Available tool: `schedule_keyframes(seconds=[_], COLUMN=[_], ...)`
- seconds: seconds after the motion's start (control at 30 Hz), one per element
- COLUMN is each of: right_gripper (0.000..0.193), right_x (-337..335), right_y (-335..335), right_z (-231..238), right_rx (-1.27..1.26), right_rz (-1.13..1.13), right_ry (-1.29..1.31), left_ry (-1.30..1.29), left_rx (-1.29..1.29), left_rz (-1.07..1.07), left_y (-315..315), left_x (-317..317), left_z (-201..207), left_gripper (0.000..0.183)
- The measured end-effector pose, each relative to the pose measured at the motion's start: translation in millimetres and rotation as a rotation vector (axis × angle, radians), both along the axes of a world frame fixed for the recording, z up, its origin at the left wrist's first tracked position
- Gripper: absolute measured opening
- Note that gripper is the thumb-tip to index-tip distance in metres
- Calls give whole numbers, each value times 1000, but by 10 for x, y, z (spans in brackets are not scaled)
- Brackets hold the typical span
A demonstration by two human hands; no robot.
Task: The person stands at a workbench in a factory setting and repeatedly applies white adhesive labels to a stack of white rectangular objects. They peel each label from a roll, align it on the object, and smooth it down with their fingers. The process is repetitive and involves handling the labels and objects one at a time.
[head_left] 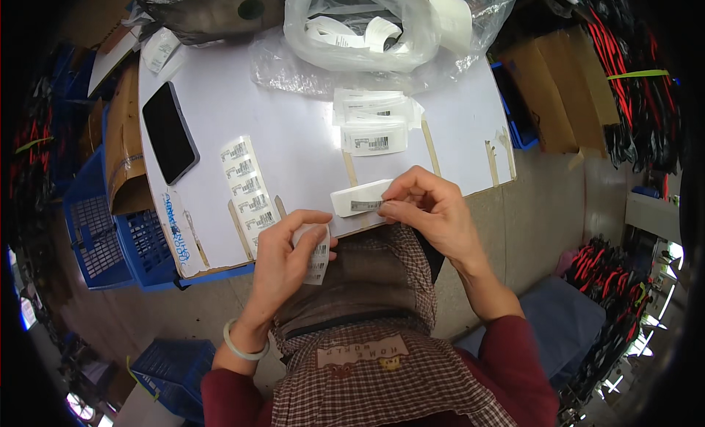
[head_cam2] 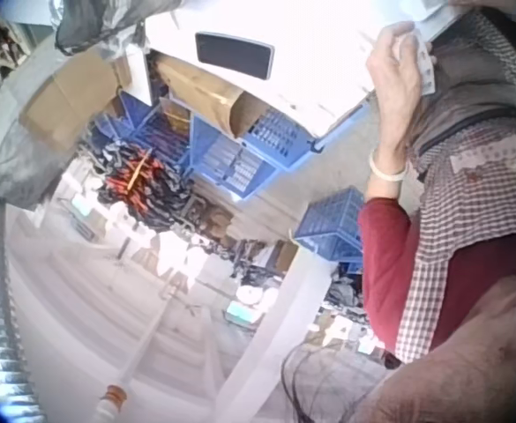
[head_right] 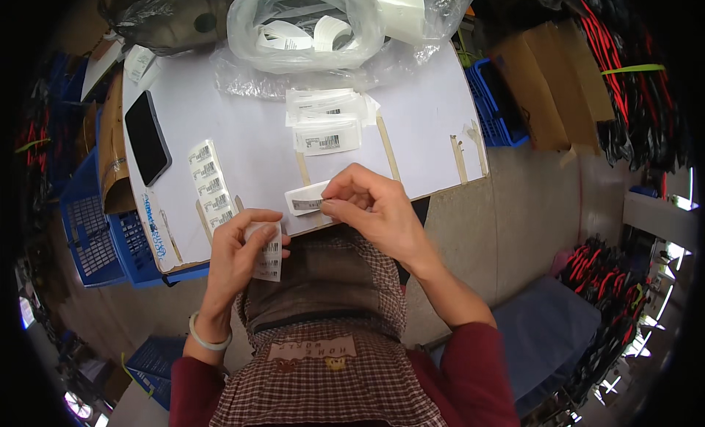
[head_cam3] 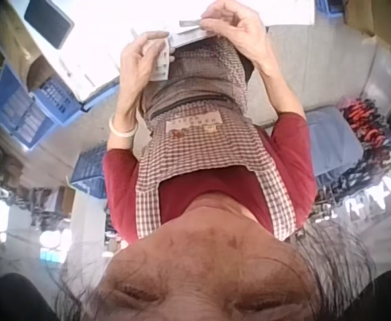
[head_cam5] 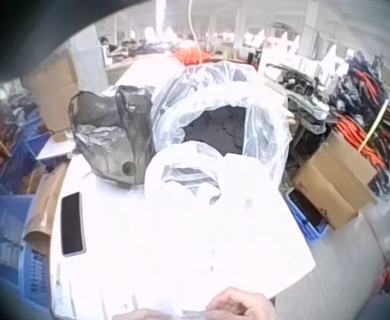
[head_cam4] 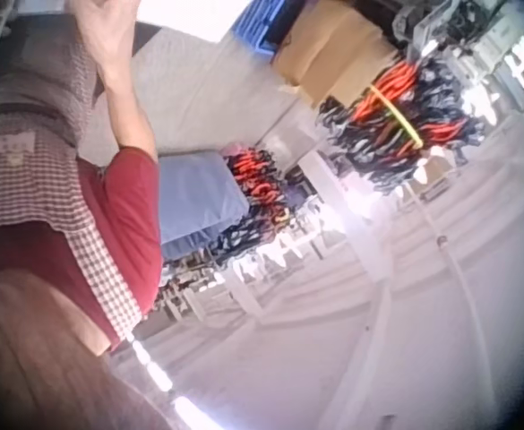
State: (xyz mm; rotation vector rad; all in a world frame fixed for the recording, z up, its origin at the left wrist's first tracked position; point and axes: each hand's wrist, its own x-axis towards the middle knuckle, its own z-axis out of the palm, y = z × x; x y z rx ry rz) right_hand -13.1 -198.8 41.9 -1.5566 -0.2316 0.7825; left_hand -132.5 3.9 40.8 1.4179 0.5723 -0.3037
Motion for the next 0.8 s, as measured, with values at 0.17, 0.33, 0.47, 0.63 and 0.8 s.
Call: schedule_keyframes(seconds=[0.17, 0.33, 0.47, 0.63, 0.8], right_gripper=[9, 11, 11, 11, 11], right_x=[28, 13, 0, 2, -31], right_y=[157, 194, 189, 202, 231], right_z=[-97, -166, -184, -188, -234], right_rx=[-198, -239, -239, -251, -297], right_rz=[67, 40, 29, 27, 29], right_ry=[-88, -139, -160, -200, -345], left_ry=[96, 25, 30, 38, -98], left_rx=[344, 542, 551, 467, 797], left_rz=[-267, -278, -283, -256, -376], left_y=[64, 29, 17, 40, -70], left_x=[342, 380, 385, 380, 427], left_z=[-56, -204, -195, -214, -204], left_gripper=[26, 30, 30, 32, 38])
